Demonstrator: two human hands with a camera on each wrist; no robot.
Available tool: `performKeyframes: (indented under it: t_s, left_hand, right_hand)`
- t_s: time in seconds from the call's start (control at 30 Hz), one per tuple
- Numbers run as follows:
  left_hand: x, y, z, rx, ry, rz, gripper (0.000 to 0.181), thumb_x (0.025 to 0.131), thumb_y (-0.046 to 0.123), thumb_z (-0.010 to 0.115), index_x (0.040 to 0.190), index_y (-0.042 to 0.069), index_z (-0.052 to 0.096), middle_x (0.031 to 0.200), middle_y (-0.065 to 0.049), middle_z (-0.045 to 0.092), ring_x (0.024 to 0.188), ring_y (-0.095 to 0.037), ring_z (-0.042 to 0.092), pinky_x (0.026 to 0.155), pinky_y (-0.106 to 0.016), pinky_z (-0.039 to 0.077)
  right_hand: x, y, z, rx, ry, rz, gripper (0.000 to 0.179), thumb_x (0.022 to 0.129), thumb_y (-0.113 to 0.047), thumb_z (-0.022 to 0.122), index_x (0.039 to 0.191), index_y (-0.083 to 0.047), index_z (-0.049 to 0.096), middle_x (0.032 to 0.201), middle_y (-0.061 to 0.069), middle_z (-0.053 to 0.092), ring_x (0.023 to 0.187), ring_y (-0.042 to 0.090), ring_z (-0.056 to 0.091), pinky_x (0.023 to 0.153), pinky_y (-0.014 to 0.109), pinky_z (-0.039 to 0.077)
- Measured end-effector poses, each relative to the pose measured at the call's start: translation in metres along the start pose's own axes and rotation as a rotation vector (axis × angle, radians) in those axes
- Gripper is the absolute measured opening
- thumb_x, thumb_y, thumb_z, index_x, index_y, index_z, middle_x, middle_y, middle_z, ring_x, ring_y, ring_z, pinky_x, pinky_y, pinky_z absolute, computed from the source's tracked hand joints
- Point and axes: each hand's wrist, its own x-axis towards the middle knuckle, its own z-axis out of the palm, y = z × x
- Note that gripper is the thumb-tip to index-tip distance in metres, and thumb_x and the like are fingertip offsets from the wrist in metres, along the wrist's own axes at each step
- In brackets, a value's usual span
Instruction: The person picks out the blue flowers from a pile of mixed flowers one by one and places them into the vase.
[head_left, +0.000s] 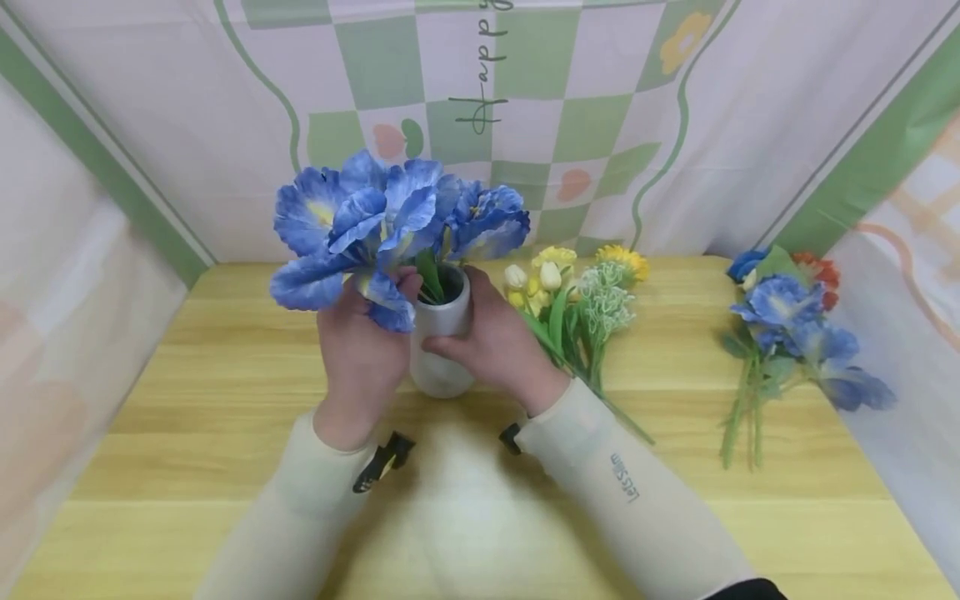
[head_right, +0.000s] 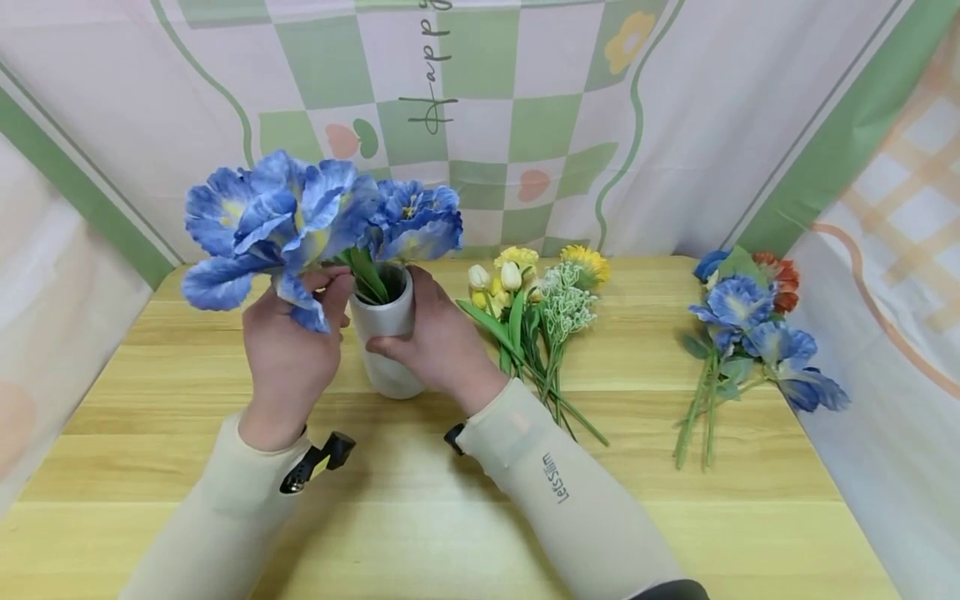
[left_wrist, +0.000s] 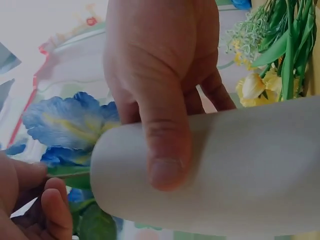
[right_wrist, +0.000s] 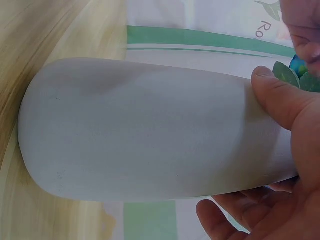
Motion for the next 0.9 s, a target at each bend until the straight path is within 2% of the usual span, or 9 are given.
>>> performKeyframes:
  t_s: [0.1, 0.17, 0.3, 0.37, 0.47, 0.57, 0.77, 0.9]
  left_hand:
    - [-0.002, -0.007, 0.002, 0.023, -0.051, -0.020, 0.020, 0.088, 0.017, 0.075, 0.096, -0.001, 0.072, 0.099, -0.015, 0.070, 0.100, -0.031, 0.063, 0.087, -0.049, 0.050]
    - [-0.004, -0.011, 0.004, 0.033, -0.059, -0.017, 0.021, 0.086, 0.017, 0.077, 0.095, -0.002, 0.071, 0.095, -0.015, 0.070, 0.096, -0.032, 0.065, 0.083, -0.050, 0.052]
    - [-0.006, -0.017, 0.005, 0.034, 0.015, 0.010, 0.019, 0.086, 0.014, 0.078, 0.088, -0.003, 0.070, 0.082, -0.015, 0.069, 0.080, -0.033, 0.069, 0.069, -0.050, 0.055]
    - [-0.006, -0.018, 0.005, 0.029, 0.043, 0.026, 0.018, 0.087, 0.014, 0.076, 0.085, -0.002, 0.069, 0.081, -0.015, 0.068, 0.078, -0.033, 0.068, 0.067, -0.050, 0.054]
    - [-0.005, -0.021, 0.004, 0.023, 0.052, 0.036, 0.017, 0.088, 0.014, 0.077, 0.082, -0.001, 0.070, 0.079, -0.014, 0.068, 0.075, -0.032, 0.068, 0.064, -0.050, 0.054]
    - [-0.006, -0.026, 0.005, 0.014, 0.035, 0.009, 0.016, 0.087, 0.013, 0.078, 0.081, 0.000, 0.071, 0.078, -0.012, 0.070, 0.076, -0.030, 0.068, 0.064, -0.048, 0.053]
    - [-0.008, -0.031, 0.007, -0.048, -0.012, -0.083, 0.013, 0.087, 0.012, 0.078, 0.086, -0.001, 0.075, 0.082, -0.011, 0.073, 0.081, -0.025, 0.069, 0.070, -0.043, 0.054]
    - [-0.009, -0.033, 0.007, -0.096, 0.017, -0.093, 0.016, 0.088, 0.014, 0.077, 0.086, -0.001, 0.073, 0.076, -0.011, 0.071, 0.069, -0.022, 0.062, 0.059, -0.037, 0.049]
  right_hand:
    - [-0.001, 0.000, 0.000, 0.011, 0.003, 0.014, 0.102, 0.078, -0.041, 0.086, 0.152, -0.003, 0.028, 0.128, 0.017, 0.059, 0.105, 0.027, 0.062, 0.089, 0.040, 0.053]
    - [-0.001, 0.001, 0.001, 0.016, 0.006, 0.021, 0.101, 0.078, -0.041, 0.086, 0.152, -0.003, 0.029, 0.126, 0.016, 0.059, 0.104, 0.027, 0.063, 0.087, 0.040, 0.054]
    - [-0.001, 0.001, 0.001, 0.027, 0.003, 0.018, 0.099, 0.078, -0.041, 0.086, 0.150, -0.003, 0.030, 0.124, 0.015, 0.059, 0.103, 0.026, 0.063, 0.086, 0.040, 0.054]
    - [-0.001, 0.000, 0.001, 0.027, 0.001, 0.018, 0.099, 0.079, -0.042, 0.085, 0.151, -0.003, 0.029, 0.125, 0.015, 0.059, 0.103, 0.026, 0.062, 0.086, 0.041, 0.054]
    - [-0.001, 0.000, 0.001, 0.019, 0.001, 0.026, 0.101, 0.078, -0.044, 0.085, 0.151, -0.003, 0.028, 0.126, 0.015, 0.058, 0.104, 0.026, 0.062, 0.086, 0.041, 0.054]
    - [-0.001, 0.000, 0.001, 0.014, 0.002, 0.032, 0.102, 0.078, -0.044, 0.085, 0.152, -0.003, 0.028, 0.127, 0.015, 0.058, 0.104, 0.026, 0.062, 0.086, 0.041, 0.054]
    - [0.000, -0.001, 0.001, 0.019, 0.006, 0.038, 0.101, 0.078, -0.043, 0.086, 0.152, -0.004, 0.029, 0.126, 0.015, 0.059, 0.104, 0.026, 0.063, 0.086, 0.040, 0.054]
    - [0.000, -0.002, 0.001, 0.020, 0.000, 0.042, 0.101, 0.077, -0.043, 0.086, 0.151, -0.004, 0.030, 0.126, 0.015, 0.059, 0.105, 0.026, 0.063, 0.086, 0.041, 0.054]
